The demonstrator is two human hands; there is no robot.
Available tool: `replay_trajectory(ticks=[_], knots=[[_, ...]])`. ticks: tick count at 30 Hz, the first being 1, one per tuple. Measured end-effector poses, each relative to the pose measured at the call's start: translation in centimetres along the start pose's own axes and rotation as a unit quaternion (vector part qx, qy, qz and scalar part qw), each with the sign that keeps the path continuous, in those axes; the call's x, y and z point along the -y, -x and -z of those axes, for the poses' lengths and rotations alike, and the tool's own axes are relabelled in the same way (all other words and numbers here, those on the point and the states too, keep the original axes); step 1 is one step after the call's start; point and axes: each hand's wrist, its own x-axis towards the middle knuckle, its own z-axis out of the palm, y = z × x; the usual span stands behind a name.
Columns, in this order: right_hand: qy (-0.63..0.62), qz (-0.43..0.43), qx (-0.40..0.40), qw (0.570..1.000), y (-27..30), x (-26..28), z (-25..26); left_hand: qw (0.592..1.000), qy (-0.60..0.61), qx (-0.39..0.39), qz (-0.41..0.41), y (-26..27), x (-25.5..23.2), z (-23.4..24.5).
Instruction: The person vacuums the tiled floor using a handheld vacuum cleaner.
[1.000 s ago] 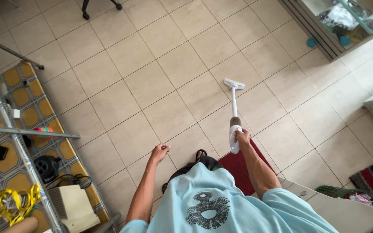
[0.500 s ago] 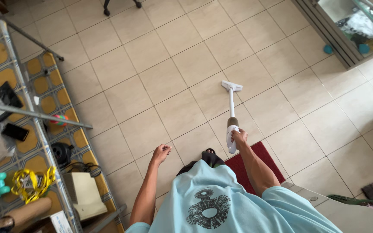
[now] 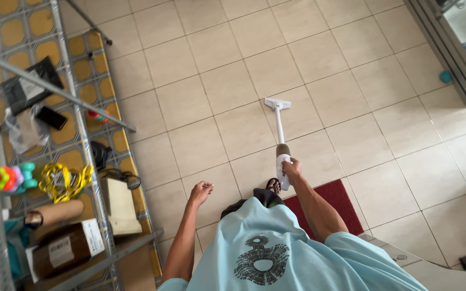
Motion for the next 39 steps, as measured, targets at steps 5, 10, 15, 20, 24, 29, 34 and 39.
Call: replay_trajectory(ticks=[5,10,15,20,24,29,34,39], knots=[[0.032,0.006,0.035,0.999,1.9,-1.4,-3.2,0.999,0.042,-0.017,-0.003,2.4,3.3,1.7],[0.055,0.014,0.079,0.995,4.1,-2.9,-6.1,0.998,0.051,-0.035,0.014,4.7,6.3,3.3],[0.108,0.016,0.112,0.988,6.0,-4.1,-9.0,0.995,0.084,-0.054,0.012,6.7,9.1,4.4],[0.14,0.021,0.148,0.979,7.7,-5.4,-11.9,0.991,0.103,-0.072,0.043,8.8,12.0,5.2],[0.173,0.02,0.173,0.97,9.0,-6.5,-13.9,0.988,0.111,-0.092,0.053,10.7,14.5,6.0],[0.23,0.042,0.215,0.948,10.7,-7.7,-16.3,0.982,0.125,-0.123,0.063,12.8,17.1,7.1],[0.279,0.065,0.253,0.924,11.9,-8.8,-18.4,0.972,0.176,-0.143,0.063,14.3,19.0,7.8],[0.326,0.076,0.295,0.895,12.3,-9.2,-19.6,0.967,0.192,-0.153,0.064,14.7,19.5,7.9]])
